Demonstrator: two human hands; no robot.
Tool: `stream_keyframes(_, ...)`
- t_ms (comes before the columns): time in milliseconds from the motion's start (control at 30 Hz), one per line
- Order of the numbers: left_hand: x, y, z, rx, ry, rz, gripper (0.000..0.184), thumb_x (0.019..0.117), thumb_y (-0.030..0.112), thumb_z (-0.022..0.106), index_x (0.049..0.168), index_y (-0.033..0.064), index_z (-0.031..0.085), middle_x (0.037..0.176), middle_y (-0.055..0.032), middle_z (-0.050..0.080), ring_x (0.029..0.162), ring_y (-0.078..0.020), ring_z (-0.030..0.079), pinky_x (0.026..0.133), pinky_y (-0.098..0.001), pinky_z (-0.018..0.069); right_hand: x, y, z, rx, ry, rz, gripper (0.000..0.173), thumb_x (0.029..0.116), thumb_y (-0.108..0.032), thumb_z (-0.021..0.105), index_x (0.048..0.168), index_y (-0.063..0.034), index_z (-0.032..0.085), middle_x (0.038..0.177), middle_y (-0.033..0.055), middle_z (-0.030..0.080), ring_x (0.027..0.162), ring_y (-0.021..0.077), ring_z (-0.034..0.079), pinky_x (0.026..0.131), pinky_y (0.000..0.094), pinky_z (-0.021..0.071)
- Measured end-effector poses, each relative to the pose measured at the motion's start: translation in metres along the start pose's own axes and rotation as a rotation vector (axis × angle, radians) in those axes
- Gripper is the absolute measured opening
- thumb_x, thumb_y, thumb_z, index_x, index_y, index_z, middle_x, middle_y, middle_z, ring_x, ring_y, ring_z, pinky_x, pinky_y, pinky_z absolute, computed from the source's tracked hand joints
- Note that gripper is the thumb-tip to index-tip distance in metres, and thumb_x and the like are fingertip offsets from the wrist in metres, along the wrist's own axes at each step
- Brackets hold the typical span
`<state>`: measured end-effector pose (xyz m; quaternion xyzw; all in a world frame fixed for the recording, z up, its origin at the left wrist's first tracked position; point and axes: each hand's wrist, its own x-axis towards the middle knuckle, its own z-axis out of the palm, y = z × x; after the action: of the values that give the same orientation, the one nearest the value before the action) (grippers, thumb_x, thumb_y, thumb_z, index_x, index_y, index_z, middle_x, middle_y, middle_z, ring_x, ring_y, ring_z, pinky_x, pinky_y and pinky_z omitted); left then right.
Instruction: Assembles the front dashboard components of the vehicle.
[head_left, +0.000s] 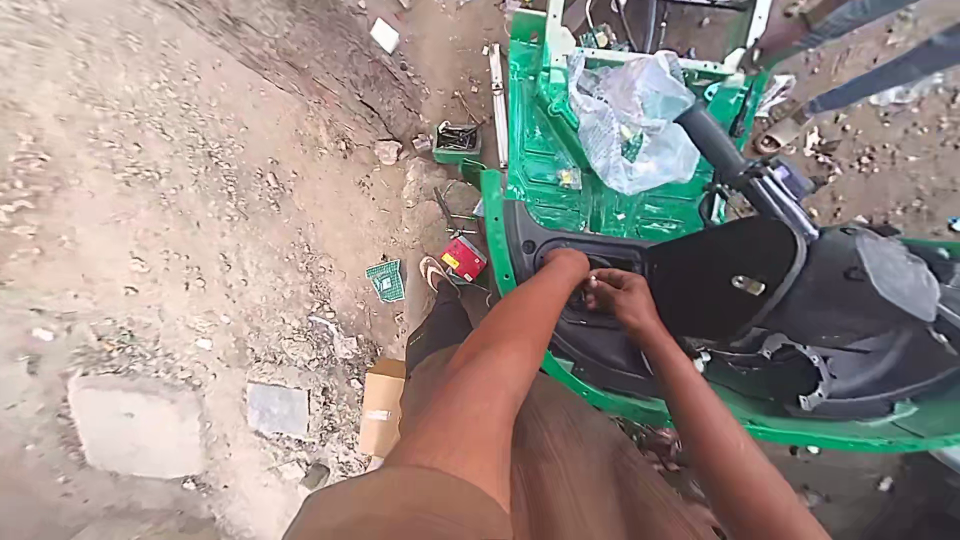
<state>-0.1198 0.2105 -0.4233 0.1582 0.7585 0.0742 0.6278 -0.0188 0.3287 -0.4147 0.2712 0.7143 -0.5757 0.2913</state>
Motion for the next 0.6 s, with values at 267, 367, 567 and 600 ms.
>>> stream_keyframes(267, 0.031, -0.007, 0.004, 0.181, -0.005, 0.078, 0.029, 0.0894, 0.02, 0.078, 0.107, -0.0017, 0.071, 0.122, -0.0249, 0.066, 0.118, -0.0434, 0.063, 0.093, -0.0679, 0.0502, 0.001, 0.013, 0.008, -0.159, 0.061, -0.011, 0.017, 0.0999, -0.009, 0.066, 0.115, -0.0045, 0.074, 0.094, 0.0095, 0.076, 0.065, 0.0179, 0.071, 0.063, 0.0379, 0.0634)
stream_keyframes(367, 0.027, -0.005, 0.003, 0.184, -0.007, 0.077, 0.028, 0.0914, 0.023, 0.075, 0.105, -0.0008, 0.071, 0.118, -0.0239, 0.068, 0.113, -0.0421, 0.065, 0.09, -0.0666, 0.0513, 0.001, 0.024, 0.011, -0.159, 0.096, -0.022, 0.017, 0.0976, -0.007, 0.069, 0.114, -0.0037, 0.073, 0.092, 0.0084, 0.076, 0.066, 0.0171, 0.073, 0.063, 0.0362, 0.0647)
stream_keyframes(567, 0.021, -0.002, 0.004, 0.174, -0.011, 0.059, 0.032, 0.0922, 0.024, 0.073, 0.109, -0.0035, 0.07, 0.122, -0.0244, 0.066, 0.117, -0.0421, 0.063, 0.091, -0.067, 0.0503, -0.001, 0.022, 0.012, -0.493, 0.1, -0.029, 0.005, 0.0932, -0.014, 0.076, 0.097, -0.0117, 0.078, 0.088, 0.0043, 0.076, 0.075, 0.0191, 0.071, 0.073, 0.0475, 0.0592)
stream_keyframes(600, 0.021, -0.002, 0.005, 0.172, -0.01, 0.058, 0.033, 0.0921, 0.024, 0.074, 0.11, -0.0041, 0.07, 0.122, -0.0245, 0.066, 0.117, -0.042, 0.063, 0.091, -0.0667, 0.0504, 0.0, 0.023, 0.014, -0.545, 0.087, -0.05, 0.004, 0.0921, -0.014, 0.078, 0.095, -0.0117, 0.078, 0.089, 0.0057, 0.076, 0.079, 0.0217, 0.071, 0.076, 0.0517, 0.0563)
